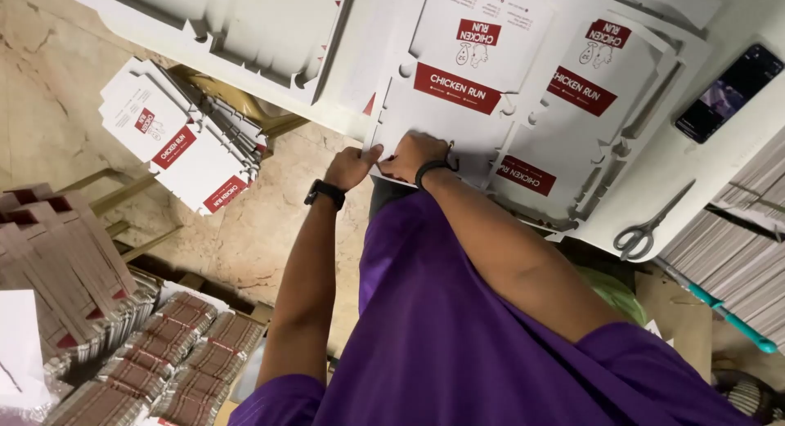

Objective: Stripping waste material from die-cut cardboard sheets to separate box templates and stacking the finished pieces.

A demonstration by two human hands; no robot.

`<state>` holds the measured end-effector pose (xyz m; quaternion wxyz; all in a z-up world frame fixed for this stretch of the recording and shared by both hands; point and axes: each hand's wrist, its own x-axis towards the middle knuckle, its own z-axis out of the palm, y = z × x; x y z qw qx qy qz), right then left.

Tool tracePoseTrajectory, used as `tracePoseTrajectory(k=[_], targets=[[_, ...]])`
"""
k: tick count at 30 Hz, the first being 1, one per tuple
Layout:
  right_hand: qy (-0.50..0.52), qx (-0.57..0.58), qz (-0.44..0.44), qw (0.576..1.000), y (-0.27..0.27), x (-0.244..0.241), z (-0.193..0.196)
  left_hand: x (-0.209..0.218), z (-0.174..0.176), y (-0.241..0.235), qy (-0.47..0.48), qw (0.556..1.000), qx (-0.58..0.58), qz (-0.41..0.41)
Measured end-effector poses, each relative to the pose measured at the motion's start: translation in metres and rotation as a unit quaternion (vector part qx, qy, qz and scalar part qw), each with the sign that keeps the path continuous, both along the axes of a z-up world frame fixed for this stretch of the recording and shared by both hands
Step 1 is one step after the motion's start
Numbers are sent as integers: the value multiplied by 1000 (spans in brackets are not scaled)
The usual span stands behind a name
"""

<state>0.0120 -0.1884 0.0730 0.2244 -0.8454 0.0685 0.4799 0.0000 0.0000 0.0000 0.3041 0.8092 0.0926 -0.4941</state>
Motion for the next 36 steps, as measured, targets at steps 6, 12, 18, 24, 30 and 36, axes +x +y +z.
tracePoseTrajectory(k=[6, 12, 18, 24, 30, 36], targets=[[-51, -33, -2, 998, 9, -31, -99, -22, 3, -44, -115, 963, 228, -83], [-70, -18, -18, 997, 8, -32, -68, -30, 20, -63, -175, 937, 270, -138], [-109, -4, -31, 994, 8, -36, -81, -29, -11, -32, -67, 984, 165, 6], [-148, -14, 36, 988, 25, -64, -248, -44, 57, -91, -188, 920, 297, -172], [-37, 45, 24, 998, -8, -15, -67, -41, 70, -36, -174, 982, 65, -19], [-19, 257, -233, 938, -55, -9, -46, -26, 51, -23, -130, 989, 74, -18]])
